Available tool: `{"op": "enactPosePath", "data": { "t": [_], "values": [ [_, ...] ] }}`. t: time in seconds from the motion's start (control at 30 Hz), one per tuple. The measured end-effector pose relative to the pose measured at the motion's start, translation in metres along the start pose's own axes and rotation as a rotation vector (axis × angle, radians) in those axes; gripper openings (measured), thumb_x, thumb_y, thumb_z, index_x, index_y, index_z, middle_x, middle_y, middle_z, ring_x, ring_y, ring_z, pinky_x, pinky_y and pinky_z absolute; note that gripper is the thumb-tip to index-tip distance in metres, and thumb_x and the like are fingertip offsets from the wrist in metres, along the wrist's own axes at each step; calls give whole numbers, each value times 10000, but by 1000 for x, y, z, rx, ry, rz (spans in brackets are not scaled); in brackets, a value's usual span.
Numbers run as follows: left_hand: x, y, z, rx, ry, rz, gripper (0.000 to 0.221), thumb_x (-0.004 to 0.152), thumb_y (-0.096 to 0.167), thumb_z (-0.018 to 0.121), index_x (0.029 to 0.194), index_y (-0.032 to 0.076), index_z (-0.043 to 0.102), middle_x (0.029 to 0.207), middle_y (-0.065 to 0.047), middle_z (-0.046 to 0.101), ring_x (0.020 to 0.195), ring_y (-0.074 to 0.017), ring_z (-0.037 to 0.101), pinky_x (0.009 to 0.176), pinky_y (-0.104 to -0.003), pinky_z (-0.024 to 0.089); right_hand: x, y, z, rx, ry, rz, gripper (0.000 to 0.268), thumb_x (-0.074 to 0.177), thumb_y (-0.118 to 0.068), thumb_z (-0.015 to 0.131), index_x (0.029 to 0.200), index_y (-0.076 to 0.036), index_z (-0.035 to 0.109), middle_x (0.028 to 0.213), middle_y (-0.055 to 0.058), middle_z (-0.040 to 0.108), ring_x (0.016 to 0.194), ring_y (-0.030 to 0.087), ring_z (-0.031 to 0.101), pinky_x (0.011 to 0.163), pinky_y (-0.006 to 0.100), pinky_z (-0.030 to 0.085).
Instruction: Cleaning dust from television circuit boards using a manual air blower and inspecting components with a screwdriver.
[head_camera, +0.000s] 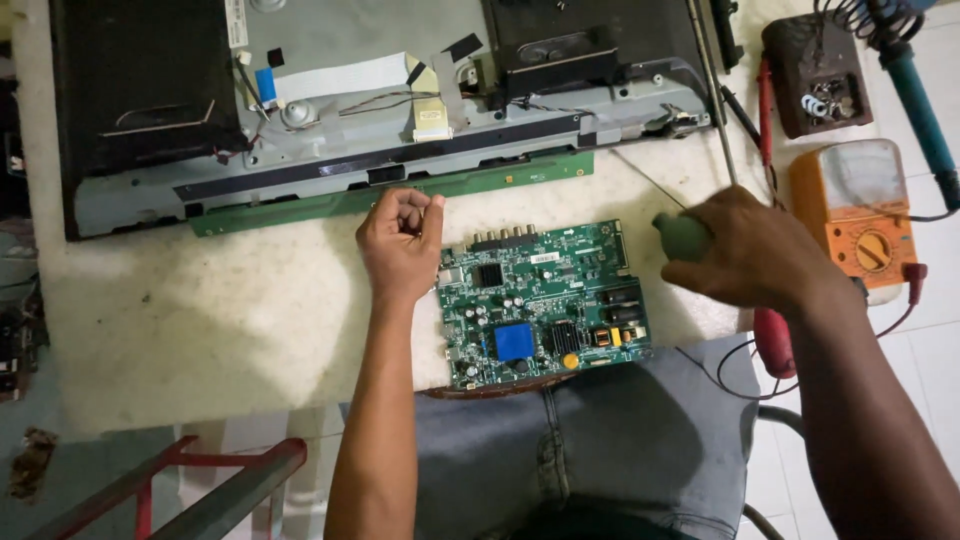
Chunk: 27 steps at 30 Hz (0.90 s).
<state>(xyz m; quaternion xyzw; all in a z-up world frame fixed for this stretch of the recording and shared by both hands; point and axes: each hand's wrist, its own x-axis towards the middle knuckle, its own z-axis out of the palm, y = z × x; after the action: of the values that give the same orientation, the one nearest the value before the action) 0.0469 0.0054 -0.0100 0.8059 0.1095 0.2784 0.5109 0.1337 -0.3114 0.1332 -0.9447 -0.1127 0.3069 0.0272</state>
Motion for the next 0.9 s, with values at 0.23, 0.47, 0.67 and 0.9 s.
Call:
{"op": "enactPosePath", "data": {
  "t": [0.23,0.47,0.67,0.9],
  "values": [
    [-1,1,-1,9,-15,-26,151,980,119,736,879,109,624,661,43,481,584,-70,423,506,-238,395,-14,13,11,-11,10,199,554,827,-542,634,1191,-130,697,1274,212,579,1003,440,692,812,527,549],
    [0,-2,0,-7,-4,66,151,979,69,727,879,99,618,652,38,497,565,-73,425,487,-234,398,-10,25,22,87,117,188,654,824,-519,692,1311,-85,658,1359,195,532,1082,424,630,828,543,543],
    [1,-1,-1,19,3,63,162,970,91,739,866,105,616,652,39,492,570,-74,419,495,-235,390,-27,-1,34,889,912,-419,548,1048,-286,642,1413,-20,331,1331,308,436,1108,410,568,724,416,593],
    [0,-3,4,18,15,68,158,972,97,726,861,100,613,638,37,486,562,-77,419,501,-253,377,57,-41,78,1147,1045,-588,668,961,-189,857,1383,-284,347,1411,242,359,1197,404,606,897,403,659]
  ]
}}
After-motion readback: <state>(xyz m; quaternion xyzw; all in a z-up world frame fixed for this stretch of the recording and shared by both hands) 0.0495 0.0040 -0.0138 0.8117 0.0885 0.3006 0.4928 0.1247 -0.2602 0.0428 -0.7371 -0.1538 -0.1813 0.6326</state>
